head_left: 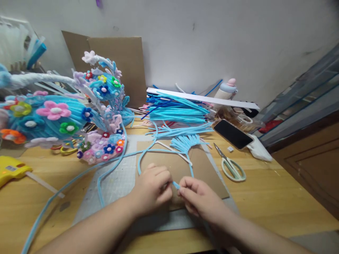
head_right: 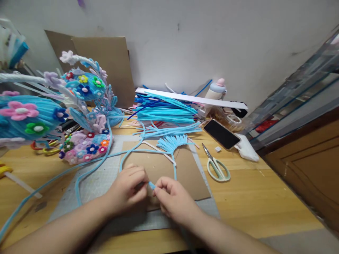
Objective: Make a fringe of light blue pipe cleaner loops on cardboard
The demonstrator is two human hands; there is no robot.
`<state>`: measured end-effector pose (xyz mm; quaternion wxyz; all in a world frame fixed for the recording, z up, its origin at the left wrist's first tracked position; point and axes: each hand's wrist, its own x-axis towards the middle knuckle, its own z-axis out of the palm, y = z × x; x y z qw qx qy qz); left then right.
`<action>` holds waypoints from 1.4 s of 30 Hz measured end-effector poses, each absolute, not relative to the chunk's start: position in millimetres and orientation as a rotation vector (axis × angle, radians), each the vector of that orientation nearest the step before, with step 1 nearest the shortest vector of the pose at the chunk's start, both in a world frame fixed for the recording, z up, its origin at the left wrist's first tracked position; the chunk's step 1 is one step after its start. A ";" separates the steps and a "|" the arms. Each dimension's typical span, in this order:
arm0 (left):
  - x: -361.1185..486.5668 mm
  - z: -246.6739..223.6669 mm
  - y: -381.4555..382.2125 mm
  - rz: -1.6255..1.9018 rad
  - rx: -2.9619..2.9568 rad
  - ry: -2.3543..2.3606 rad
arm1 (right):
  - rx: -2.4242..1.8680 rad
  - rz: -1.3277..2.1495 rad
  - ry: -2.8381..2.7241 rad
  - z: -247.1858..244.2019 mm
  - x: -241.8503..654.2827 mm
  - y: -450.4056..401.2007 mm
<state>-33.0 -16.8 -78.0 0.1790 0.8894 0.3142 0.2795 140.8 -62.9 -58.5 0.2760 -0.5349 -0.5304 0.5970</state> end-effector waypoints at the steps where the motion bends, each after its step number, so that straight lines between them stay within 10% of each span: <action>1: -33.3 -77.2 -16.7 0.792 2.501 0.901 | -1.395 1.780 -1.250 -57.7 141.1 -61.4; 23: -30.1 -87.1 -17.9 0.781 2.720 0.741 | -0.939 2.610 -0.148 -67.6 156.8 -46.1; 27: -27.8 -90.4 -23.6 0.866 2.791 0.787 | -1.245 2.252 -0.714 -63.6 146.5 -53.1; 34: -25.2 -88.0 -33.1 0.785 2.497 0.818 | -1.236 0.593 -2.252 -59.3 147.3 -66.6; 42: -27.1 -88.7 -27.7 0.901 2.733 0.755 | -1.248 2.352 -0.811 -61.6 152.8 -55.2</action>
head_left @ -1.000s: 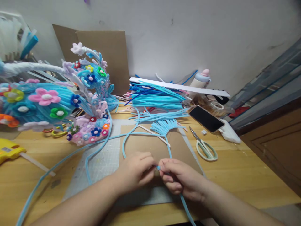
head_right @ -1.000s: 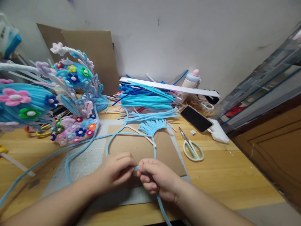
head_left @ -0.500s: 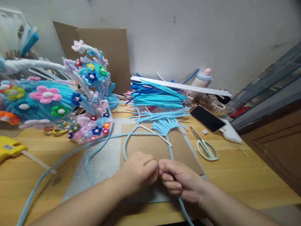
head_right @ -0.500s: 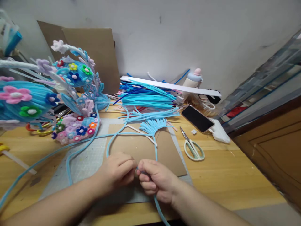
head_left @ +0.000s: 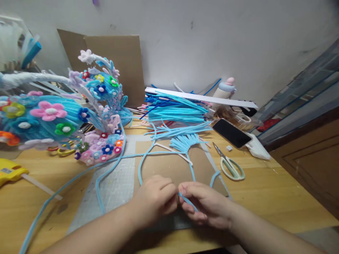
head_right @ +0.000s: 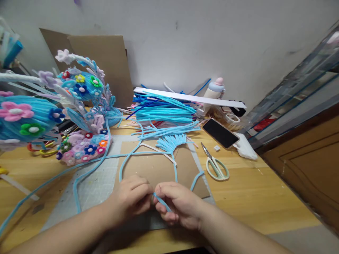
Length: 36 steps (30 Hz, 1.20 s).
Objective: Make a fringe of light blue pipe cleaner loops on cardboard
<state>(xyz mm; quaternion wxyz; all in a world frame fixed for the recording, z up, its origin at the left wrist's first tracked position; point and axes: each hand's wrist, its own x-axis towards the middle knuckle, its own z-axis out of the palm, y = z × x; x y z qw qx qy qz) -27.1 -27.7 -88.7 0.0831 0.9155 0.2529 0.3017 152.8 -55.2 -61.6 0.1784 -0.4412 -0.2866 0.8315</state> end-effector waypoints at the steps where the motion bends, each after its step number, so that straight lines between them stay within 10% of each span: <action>1: -27.1 -88.6 -27.8 0.905 2.751 0.749 | -1.174 2.487 -0.634 -62.1 154.8 -53.9; 8: -25.0 -87.5 -29.4 0.956 2.804 0.755 | -1.157 2.460 -0.502 -65.2 150.1 -57.9; 16: -23.4 -91.4 -32.1 0.821 2.637 0.754 | -1.286 0.857 -2.155 -69.0 154.7 -68.4; 23: -23.6 -90.3 -29.9 0.975 2.784 0.665 | -1.264 2.248 -1.033 -64.6 159.2 -65.8; 27: -24.0 -91.5 -29.7 0.962 2.796 0.661 | -1.158 2.404 -0.675 -64.1 156.0 -65.2; 36: -22.8 -89.0 -25.7 0.642 2.306 0.770 | -1.270 0.793 -2.248 -66.8 163.5 -72.7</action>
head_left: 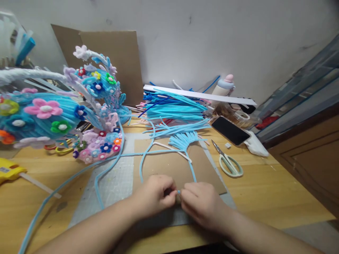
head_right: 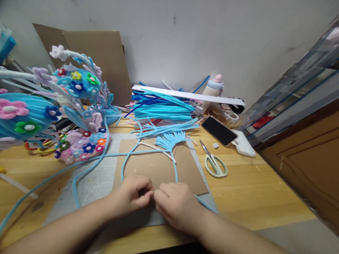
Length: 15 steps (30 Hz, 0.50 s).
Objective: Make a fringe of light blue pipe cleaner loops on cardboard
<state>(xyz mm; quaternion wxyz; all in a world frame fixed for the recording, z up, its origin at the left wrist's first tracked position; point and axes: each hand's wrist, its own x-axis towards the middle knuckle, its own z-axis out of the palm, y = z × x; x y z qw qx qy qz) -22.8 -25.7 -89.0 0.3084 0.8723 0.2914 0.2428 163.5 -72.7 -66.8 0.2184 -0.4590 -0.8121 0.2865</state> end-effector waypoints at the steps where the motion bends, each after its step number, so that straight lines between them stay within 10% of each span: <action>1: -23.2 -88.7 -25.3 0.644 2.293 0.769 | -1.324 0.834 -2.187 -66.2 163.1 -71.8; 8: -26.5 -88.4 -23.5 0.766 2.427 0.759 | -1.390 1.949 -1.103 -59.4 153.3 -61.3; 15: -27.1 -83.9 -21.3 0.748 2.756 0.727 | -1.205 2.310 -0.766 -56.6 160.1 -58.8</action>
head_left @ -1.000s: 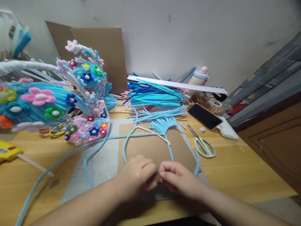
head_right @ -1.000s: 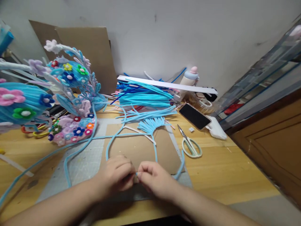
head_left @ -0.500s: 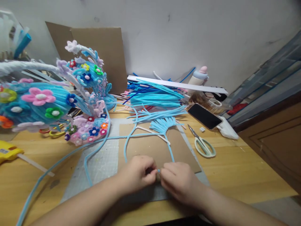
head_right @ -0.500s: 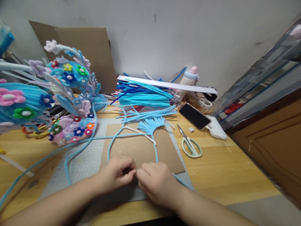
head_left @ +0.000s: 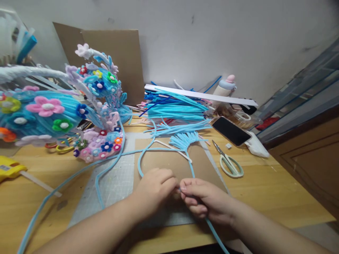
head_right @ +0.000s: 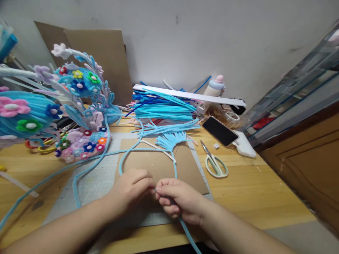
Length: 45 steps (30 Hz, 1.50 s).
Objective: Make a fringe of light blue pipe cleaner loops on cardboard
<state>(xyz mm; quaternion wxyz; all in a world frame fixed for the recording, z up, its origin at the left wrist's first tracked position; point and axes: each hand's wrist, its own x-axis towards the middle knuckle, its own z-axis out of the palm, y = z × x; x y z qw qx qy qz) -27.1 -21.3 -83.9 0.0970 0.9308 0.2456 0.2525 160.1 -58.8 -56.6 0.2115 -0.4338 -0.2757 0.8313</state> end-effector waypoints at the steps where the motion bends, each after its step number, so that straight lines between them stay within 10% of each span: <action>1: -27.2 -84.1 -21.2 0.733 2.769 0.734 | -1.176 2.338 -0.726 -56.6 161.4 -58.1; 9: -28.2 -76.2 -22.5 0.625 2.428 0.661 | -1.192 2.118 -1.127 -58.1 162.5 -52.4; 20: -30.4 -70.6 -18.4 0.542 2.258 0.719 | -1.163 0.196 -2.674 -62.7 169.5 -65.7; 29: -39.1 -71.7 -6.8 1.204 2.285 1.641 | -1.524 1.308 -1.638 -46.8 181.1 -35.0; 33: -35.5 -66.2 -25.2 1.630 2.586 1.176 | -1.128 1.992 -0.854 -45.2 156.5 -23.9; 45: -24.5 -68.4 -31.4 0.613 2.969 0.279 | -0.807 2.226 -0.681 -60.7 97.8 31.9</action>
